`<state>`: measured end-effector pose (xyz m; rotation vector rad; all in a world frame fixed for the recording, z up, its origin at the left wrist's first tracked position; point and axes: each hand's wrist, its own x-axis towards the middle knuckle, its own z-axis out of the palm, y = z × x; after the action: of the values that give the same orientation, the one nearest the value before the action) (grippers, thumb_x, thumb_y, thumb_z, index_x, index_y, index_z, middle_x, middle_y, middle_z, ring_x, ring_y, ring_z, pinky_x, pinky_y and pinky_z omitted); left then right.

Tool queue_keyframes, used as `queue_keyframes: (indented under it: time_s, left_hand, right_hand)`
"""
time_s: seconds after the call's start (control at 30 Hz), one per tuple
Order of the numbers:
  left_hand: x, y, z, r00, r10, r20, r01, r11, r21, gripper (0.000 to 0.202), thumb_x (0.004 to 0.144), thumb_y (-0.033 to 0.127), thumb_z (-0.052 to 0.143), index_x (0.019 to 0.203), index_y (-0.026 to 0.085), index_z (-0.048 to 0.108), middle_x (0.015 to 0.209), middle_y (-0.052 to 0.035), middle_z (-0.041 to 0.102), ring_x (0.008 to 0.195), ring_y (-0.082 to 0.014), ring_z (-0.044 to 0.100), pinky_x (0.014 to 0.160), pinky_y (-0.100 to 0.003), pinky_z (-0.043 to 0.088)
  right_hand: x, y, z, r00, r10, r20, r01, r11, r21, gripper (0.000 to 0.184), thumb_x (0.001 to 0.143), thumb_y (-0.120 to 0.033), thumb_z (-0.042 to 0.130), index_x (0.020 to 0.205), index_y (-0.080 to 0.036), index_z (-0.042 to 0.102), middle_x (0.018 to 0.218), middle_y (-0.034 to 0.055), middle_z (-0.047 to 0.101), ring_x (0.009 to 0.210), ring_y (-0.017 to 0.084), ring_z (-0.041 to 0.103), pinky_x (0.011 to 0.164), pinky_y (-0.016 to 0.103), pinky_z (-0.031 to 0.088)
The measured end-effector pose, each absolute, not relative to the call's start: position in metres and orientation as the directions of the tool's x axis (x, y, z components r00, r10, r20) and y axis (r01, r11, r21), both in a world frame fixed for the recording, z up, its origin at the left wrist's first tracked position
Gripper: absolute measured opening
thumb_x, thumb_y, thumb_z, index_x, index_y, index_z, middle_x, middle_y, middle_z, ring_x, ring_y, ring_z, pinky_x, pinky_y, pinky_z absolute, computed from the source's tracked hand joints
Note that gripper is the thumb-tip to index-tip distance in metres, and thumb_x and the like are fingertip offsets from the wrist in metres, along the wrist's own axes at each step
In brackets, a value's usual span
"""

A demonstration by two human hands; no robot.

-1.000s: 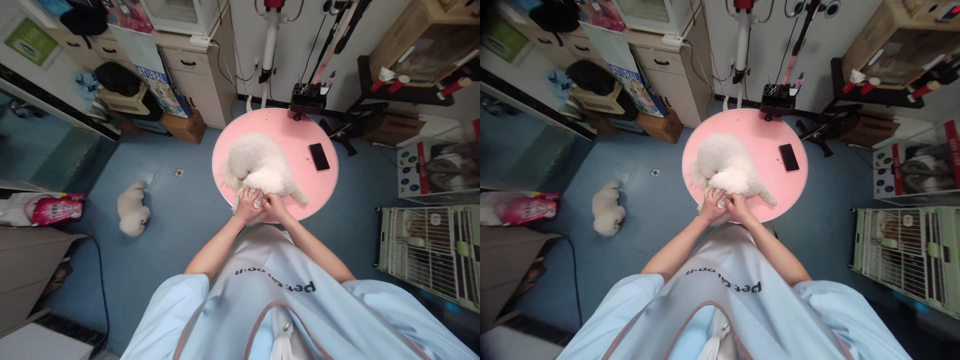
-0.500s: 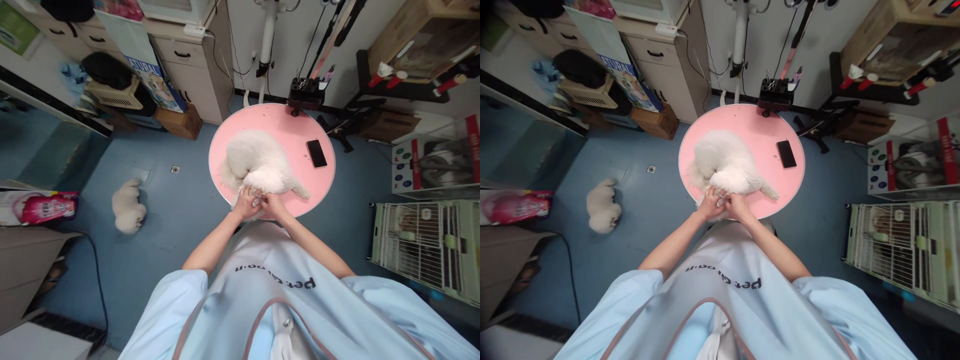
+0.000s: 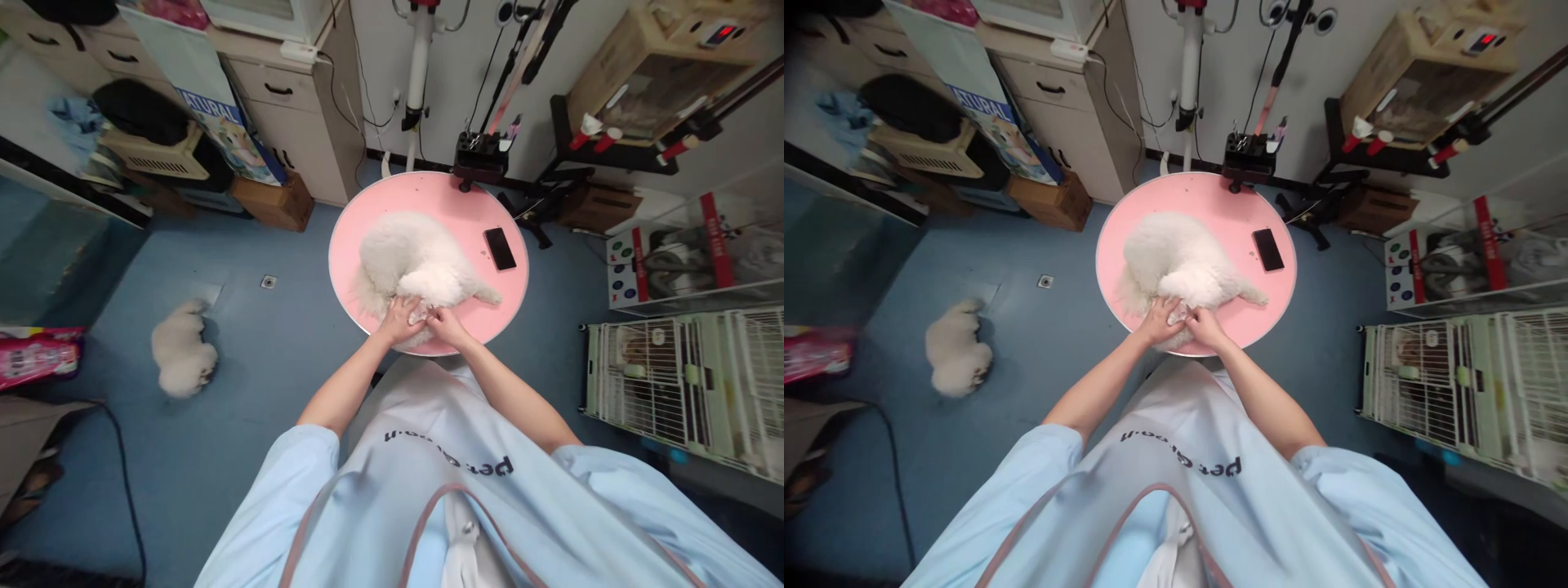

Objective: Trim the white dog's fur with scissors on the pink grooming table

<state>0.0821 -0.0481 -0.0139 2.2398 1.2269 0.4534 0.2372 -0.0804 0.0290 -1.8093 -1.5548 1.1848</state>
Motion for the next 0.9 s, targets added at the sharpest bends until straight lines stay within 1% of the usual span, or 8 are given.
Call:
queue_keyframes:
  time_s: [0.1, 0.3, 0.4, 0.5, 0.6, 0.7, 0.8, 0.9]
  left_hand:
    - [0.085, -0.045, -0.014, 0.553, 0.832, 0.046, 0.645, -0.462, 0.609, 0.065, 0.072, 0.038, 0.06, 0.131, 0.019, 0.04, 0.119, -0.0128, 0.048, 0.113, -0.0267, 0.042, 0.097, -0.039, 0.032]
    - [0.083, -0.04, -0.014, 0.558, 0.83, 0.007, 0.644, -0.439, 0.626, 0.066, 0.071, 0.037, 0.058, 0.132, 0.022, 0.037, 0.119, -0.0095, 0.05, 0.112, -0.025, 0.044, 0.097, -0.037, 0.032]
    - [0.083, -0.041, -0.013, 0.574, 0.819, 0.009, 0.64, -0.455, 0.62, 0.068, 0.072, 0.044, 0.058, 0.133, 0.022, 0.037, 0.119, -0.0096, 0.05, 0.112, -0.0255, 0.044, 0.098, -0.038, 0.031]
    - [0.083, -0.042, -0.012, 0.585, 0.811, 0.013, 0.643, -0.473, 0.603, 0.072, 0.071, 0.05, 0.058, 0.133, 0.02, 0.037, 0.118, -0.0121, 0.05, 0.112, -0.0276, 0.044, 0.097, -0.04, 0.032]
    - [0.083, -0.043, -0.012, 0.577, 0.817, -0.012, 0.665, -0.462, 0.587, 0.074, 0.069, 0.051, 0.06, 0.133, 0.021, 0.037, 0.119, -0.0123, 0.049, 0.111, -0.0289, 0.044, 0.095, -0.041, 0.033]
    - [0.083, -0.042, -0.012, 0.58, 0.814, -0.025, 0.667, -0.458, 0.588, 0.074, 0.069, 0.049, 0.061, 0.133, 0.02, 0.037, 0.118, -0.0132, 0.048, 0.11, -0.0297, 0.044, 0.095, -0.041, 0.033]
    - [0.083, -0.041, -0.013, 0.591, 0.807, -0.011, 0.656, -0.472, 0.589, 0.074, 0.068, 0.044, 0.063, 0.133, 0.018, 0.038, 0.119, -0.0147, 0.047, 0.113, -0.0305, 0.042, 0.096, -0.041, 0.032]
    - [0.084, -0.039, -0.014, 0.587, 0.809, -0.008, 0.662, -0.474, 0.58, 0.075, 0.068, 0.044, 0.062, 0.134, 0.019, 0.036, 0.12, -0.0142, 0.046, 0.114, -0.0303, 0.042, 0.096, -0.041, 0.033]
  right_hand:
    - [0.239, -0.081, 0.031, -0.016, 0.962, -0.273, 0.542, -0.221, -0.811, 0.013, 0.07, -0.024, 0.043, 0.058, -0.018, 0.044, 0.057, -0.0013, 0.049, 0.056, 0.012, 0.042, 0.052, 0.024, 0.031]
    - [0.24, -0.086, 0.033, -0.007, 0.971, -0.241, 0.543, -0.198, -0.816, 0.017, 0.077, -0.029, 0.037, 0.063, -0.019, 0.041, 0.06, -0.0014, 0.048, 0.058, 0.013, 0.043, 0.055, 0.024, 0.035]
    - [0.237, -0.088, 0.034, 0.033, 0.975, -0.22, 0.585, -0.197, -0.787, 0.013, 0.074, -0.031, 0.045, 0.07, -0.018, 0.045, 0.068, 0.0006, 0.052, 0.063, 0.014, 0.045, 0.059, 0.025, 0.035]
    - [0.233, -0.089, 0.034, 0.056, 0.977, -0.203, 0.631, -0.193, -0.751, 0.009, 0.069, -0.025, 0.052, 0.068, -0.018, 0.047, 0.066, 0.0011, 0.052, 0.063, 0.014, 0.044, 0.061, 0.025, 0.033]
    - [0.231, -0.089, 0.033, 0.044, 0.978, -0.206, 0.648, -0.184, -0.739, 0.009, 0.069, -0.019, 0.047, 0.06, -0.018, 0.045, 0.06, -0.0001, 0.049, 0.06, 0.014, 0.042, 0.059, 0.025, 0.031]
    - [0.233, -0.089, 0.033, 0.025, 0.975, -0.22, 0.64, -0.185, -0.746, 0.012, 0.069, -0.019, 0.045, 0.057, -0.018, 0.044, 0.056, -0.0016, 0.047, 0.057, 0.013, 0.041, 0.055, 0.025, 0.03]
    - [0.237, -0.092, 0.033, 0.017, 0.971, -0.239, 0.615, -0.199, -0.763, 0.012, 0.071, -0.021, 0.044, 0.06, -0.018, 0.045, 0.057, -0.0021, 0.047, 0.056, 0.012, 0.042, 0.054, 0.024, 0.031]
    - [0.239, -0.093, 0.034, 0.02, 0.968, -0.252, 0.579, -0.216, -0.786, 0.013, 0.074, -0.024, 0.041, 0.065, -0.017, 0.048, 0.061, -0.0008, 0.049, 0.06, 0.013, 0.044, 0.056, 0.024, 0.033]
